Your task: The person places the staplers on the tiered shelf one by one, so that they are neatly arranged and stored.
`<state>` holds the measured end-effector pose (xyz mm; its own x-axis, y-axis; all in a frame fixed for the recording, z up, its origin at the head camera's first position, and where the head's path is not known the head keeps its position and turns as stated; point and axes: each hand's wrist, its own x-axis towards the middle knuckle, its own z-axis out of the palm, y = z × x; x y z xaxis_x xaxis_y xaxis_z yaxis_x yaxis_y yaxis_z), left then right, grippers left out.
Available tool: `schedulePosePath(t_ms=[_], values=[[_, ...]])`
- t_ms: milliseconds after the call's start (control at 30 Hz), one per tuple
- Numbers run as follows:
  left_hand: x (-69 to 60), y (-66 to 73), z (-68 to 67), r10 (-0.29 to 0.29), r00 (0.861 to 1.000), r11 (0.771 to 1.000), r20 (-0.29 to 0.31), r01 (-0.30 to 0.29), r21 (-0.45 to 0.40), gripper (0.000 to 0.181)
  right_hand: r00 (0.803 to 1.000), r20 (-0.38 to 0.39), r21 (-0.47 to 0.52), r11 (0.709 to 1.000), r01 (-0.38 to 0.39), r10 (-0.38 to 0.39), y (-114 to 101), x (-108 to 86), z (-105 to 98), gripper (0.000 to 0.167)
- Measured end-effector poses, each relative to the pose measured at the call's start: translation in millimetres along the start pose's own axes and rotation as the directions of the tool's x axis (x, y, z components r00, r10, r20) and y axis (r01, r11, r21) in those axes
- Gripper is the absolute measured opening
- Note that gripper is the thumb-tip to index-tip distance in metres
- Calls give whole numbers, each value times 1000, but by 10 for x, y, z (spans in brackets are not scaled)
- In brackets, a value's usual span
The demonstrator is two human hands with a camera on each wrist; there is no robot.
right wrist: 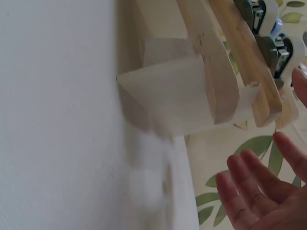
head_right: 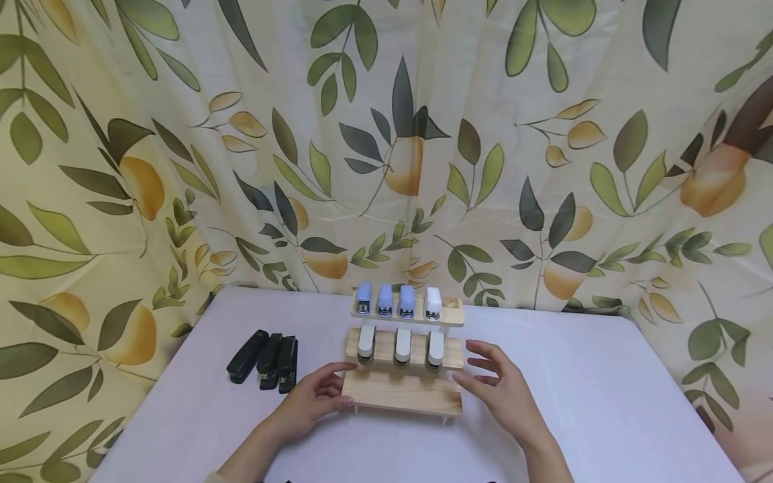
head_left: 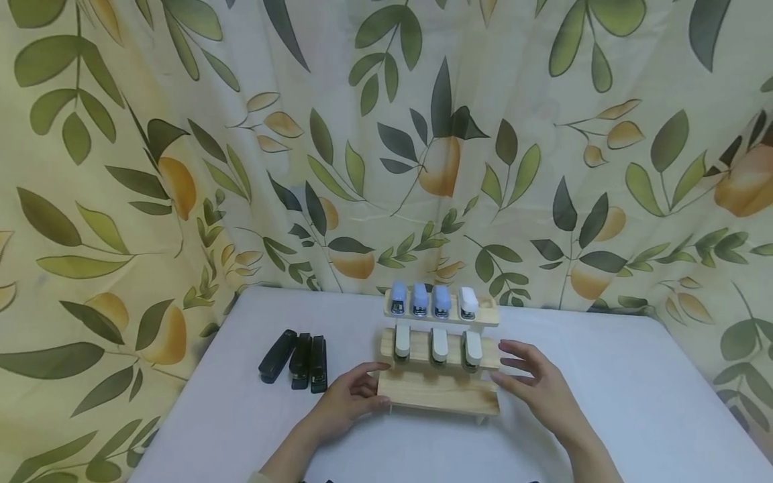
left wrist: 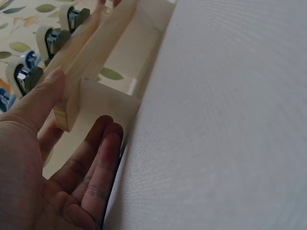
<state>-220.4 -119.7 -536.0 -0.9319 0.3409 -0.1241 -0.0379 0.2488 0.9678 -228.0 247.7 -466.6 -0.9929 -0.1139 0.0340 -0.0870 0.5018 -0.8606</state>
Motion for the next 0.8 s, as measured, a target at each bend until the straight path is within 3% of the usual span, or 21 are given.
schedulePosePath(t_ms=[467, 800], values=[[-68, 30, 1, 8, 1000, 1000, -4, -8, 15, 60, 998, 52, -5, 999, 39, -38, 108, -40, -196, 64], [-20, 3, 12, 38, 999, 998, -1, -38, 47, 58, 996, 88, -47, 999, -10, 14, 56, -90, -229, 67]])
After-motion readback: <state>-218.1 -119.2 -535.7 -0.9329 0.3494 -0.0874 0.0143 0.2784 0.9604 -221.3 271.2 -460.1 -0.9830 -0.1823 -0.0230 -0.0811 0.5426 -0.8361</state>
